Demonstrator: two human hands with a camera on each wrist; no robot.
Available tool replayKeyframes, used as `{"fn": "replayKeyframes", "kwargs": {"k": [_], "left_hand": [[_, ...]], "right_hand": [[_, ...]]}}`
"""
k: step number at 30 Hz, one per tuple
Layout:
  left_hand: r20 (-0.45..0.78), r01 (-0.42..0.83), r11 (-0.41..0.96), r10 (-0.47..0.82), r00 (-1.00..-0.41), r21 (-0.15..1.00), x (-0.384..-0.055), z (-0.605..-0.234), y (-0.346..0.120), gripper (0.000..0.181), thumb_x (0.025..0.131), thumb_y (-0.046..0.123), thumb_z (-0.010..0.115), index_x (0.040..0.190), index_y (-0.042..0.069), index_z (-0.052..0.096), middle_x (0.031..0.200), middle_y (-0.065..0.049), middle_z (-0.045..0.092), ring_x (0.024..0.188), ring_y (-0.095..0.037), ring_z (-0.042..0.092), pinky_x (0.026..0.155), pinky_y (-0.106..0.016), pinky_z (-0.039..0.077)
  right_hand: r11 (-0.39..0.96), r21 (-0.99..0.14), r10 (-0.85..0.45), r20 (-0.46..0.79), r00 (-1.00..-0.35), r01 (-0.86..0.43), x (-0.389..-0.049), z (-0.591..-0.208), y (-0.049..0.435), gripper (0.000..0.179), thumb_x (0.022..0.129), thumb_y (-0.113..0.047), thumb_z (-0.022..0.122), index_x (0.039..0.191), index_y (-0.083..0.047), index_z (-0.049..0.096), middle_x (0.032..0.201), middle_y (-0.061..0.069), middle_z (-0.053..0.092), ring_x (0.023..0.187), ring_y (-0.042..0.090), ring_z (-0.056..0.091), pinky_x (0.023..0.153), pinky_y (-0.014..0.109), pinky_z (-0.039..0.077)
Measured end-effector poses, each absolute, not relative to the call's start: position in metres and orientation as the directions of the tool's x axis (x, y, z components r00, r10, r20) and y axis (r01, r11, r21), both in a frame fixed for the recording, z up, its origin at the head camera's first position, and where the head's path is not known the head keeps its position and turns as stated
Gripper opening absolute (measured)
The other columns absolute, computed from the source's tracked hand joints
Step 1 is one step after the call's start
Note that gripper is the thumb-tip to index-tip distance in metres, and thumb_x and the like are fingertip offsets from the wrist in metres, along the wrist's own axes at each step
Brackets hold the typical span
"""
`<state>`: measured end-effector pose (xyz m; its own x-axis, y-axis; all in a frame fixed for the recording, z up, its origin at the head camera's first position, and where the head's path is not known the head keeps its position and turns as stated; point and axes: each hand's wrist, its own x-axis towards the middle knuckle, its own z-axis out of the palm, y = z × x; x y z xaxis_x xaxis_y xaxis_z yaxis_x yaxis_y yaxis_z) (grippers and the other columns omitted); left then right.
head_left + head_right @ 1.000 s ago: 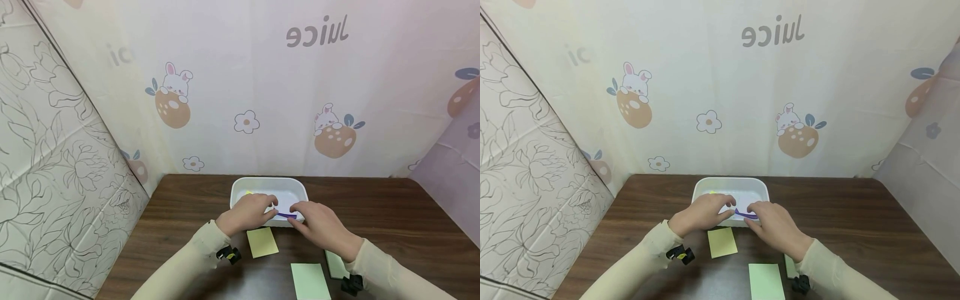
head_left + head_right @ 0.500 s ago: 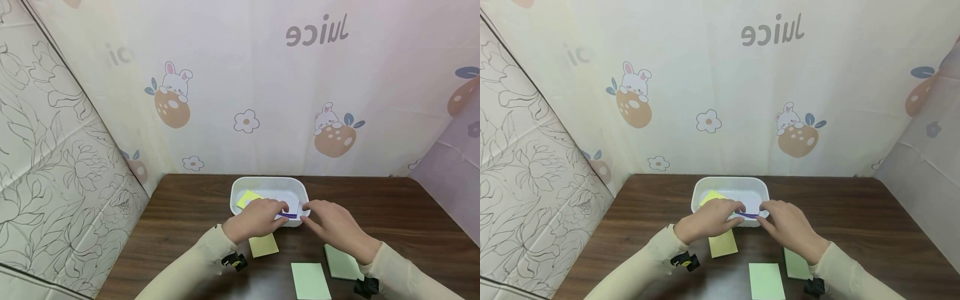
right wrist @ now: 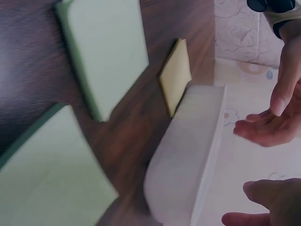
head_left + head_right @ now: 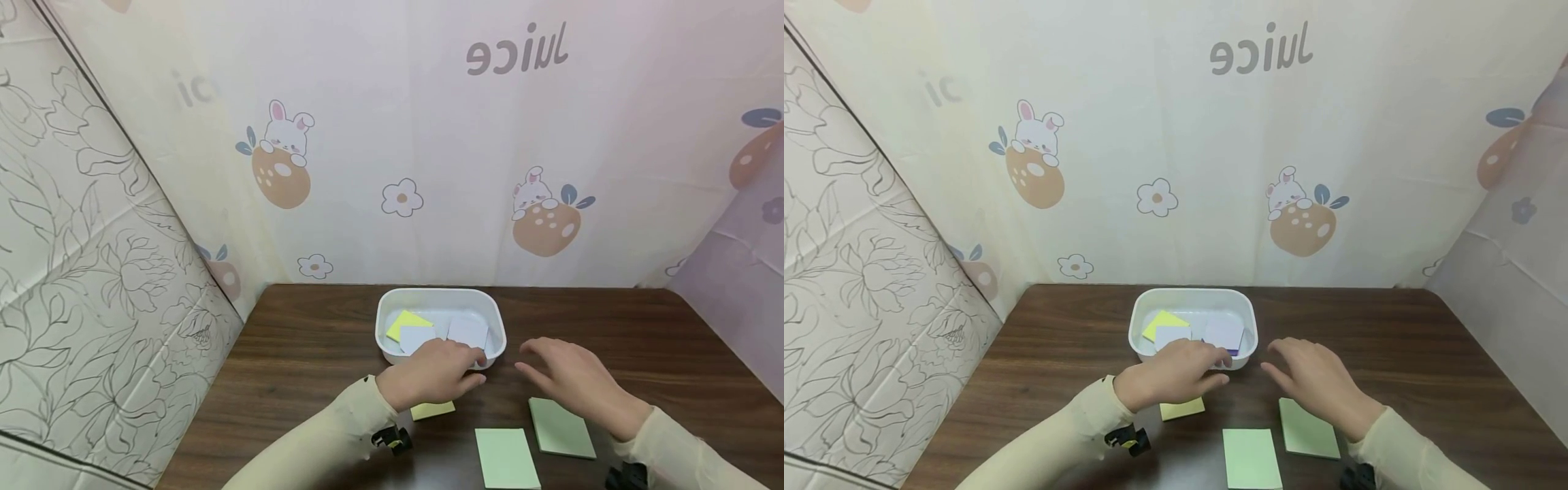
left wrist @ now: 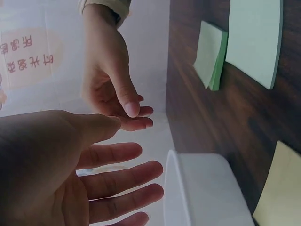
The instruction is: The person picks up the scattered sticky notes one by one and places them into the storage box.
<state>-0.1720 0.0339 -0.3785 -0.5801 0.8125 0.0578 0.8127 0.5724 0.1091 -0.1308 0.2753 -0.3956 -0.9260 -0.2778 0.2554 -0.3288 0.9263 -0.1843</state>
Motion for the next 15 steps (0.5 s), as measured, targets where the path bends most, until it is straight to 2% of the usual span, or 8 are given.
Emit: {"fn": "replayKeyframes", "kwargs": {"k": [3, 10, 15], "left_hand": [[0.052, 0.818, 0.567, 0.818, -0.573, 0.095, -0.170, -0.382, 0.037, 0.021, 0.100, 0.036, 0.063, 0.114, 0.022, 0.070, 0.099, 0.013, 0.074, 0.082, -0.003, 0.067, 0.073, -0.023, 0.052], [0.058, 0.841, 0.535, 0.840, -0.540, 0.074, -0.168, -0.393, 0.045, 0.012, 0.099, 0.036, 0.064, 0.099, 0.024, 0.068, 0.080, 0.016, 0.065, 0.072, 0.001, 0.059, 0.062, -0.021, 0.045], [0.014, 0.843, 0.533, 0.844, -0.535, 0.075, -0.168, -0.401, 0.051, 0.014, 0.100, 0.038, 0.062, 0.098, 0.025, 0.068, 0.080, 0.016, 0.066, 0.072, 0.001, 0.061, 0.062, -0.021, 0.046]], "right_hand": [[0.928, -0.185, -0.274, 0.243, -0.930, -0.322, -0.129, -0.401, 0.281, 0.021, 0.089, -0.031, 0.077, 0.101, -0.015, 0.072, 0.096, -0.002, 0.074, 0.079, 0.015, 0.069, 0.064, 0.037, 0.052], [0.936, -0.194, -0.264, 0.164, -0.950, -0.294, -0.126, -0.415, 0.293, 0.025, 0.089, -0.034, 0.076, 0.104, -0.013, 0.074, 0.099, -0.001, 0.075, 0.084, 0.018, 0.071, 0.066, 0.039, 0.055], [0.944, -0.200, -0.253, 0.070, -0.965, -0.262, -0.125, -0.427, 0.303, 0.033, 0.088, -0.038, 0.076, 0.107, -0.011, 0.073, 0.103, 0.004, 0.074, 0.088, 0.024, 0.071, 0.067, 0.044, 0.056]]}}
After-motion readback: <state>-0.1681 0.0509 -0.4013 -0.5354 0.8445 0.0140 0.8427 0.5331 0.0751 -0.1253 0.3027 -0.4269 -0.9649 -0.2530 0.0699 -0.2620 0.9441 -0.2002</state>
